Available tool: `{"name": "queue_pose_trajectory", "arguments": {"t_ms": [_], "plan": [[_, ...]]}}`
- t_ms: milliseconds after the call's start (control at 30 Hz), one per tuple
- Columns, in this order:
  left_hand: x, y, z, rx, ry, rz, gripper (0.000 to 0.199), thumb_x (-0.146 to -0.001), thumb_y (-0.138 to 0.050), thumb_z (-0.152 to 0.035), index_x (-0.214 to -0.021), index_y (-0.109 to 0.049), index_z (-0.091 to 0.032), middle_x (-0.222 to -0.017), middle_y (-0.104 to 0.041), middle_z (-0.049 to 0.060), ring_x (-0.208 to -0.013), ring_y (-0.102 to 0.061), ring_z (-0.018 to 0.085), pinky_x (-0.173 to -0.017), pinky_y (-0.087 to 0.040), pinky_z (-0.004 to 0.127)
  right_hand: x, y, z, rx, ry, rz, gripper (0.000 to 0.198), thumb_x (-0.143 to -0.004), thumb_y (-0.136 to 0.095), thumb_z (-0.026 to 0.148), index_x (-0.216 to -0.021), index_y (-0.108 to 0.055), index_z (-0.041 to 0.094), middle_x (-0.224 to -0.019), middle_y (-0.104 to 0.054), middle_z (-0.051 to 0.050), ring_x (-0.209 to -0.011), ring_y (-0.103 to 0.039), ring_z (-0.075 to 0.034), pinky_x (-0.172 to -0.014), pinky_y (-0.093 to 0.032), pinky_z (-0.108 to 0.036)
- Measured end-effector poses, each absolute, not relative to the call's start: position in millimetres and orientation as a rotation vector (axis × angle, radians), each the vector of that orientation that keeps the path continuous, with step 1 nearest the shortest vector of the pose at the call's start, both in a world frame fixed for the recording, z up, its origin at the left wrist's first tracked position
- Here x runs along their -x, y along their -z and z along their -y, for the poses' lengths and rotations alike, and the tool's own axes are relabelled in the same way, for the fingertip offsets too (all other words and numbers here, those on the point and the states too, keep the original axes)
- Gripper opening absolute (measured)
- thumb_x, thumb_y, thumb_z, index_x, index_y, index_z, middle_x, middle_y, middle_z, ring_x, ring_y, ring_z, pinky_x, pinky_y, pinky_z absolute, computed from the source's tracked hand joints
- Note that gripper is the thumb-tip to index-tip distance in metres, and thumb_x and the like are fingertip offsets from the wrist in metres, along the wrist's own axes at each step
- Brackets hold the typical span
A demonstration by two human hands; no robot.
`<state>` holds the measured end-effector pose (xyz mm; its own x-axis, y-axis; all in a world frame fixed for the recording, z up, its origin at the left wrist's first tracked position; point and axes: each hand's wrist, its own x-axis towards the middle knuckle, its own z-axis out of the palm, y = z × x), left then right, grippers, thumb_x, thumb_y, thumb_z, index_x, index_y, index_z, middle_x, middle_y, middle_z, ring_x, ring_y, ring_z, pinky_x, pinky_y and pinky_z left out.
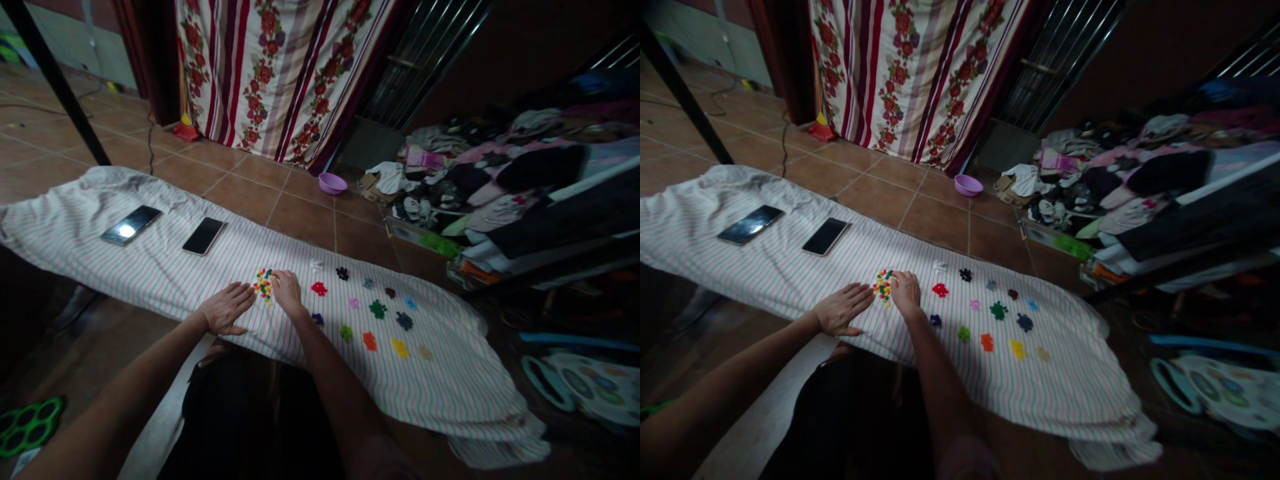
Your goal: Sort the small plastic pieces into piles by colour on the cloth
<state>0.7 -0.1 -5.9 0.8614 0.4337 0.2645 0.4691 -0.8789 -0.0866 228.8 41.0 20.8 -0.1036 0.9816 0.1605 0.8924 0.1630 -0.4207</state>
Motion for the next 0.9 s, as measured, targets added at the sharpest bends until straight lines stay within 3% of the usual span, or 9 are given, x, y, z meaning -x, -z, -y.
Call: {"name": "queue_pose_trajectory", "arguments": {"t_ms": [900], "plan": [[0, 8, -1, 2.894, 0.373, 0.705, 0.082, -0.088, -0.044, -0.066, -0.139, -0.042, -0.002, -0.140, -0.047, 0.029, -0.130, -0.043, 0.043, -0.105, -0.035, 0.057, -208, -29, -50, 1.862, -0.305, 1.993, 0.014, -0.086, -0.054, 0.017, -0.091, -0.065, 0.022, -0.095, -0.069, -0.007, -0.094, -0.058, -0.021, -0.084, -0.042, -0.031]]}}
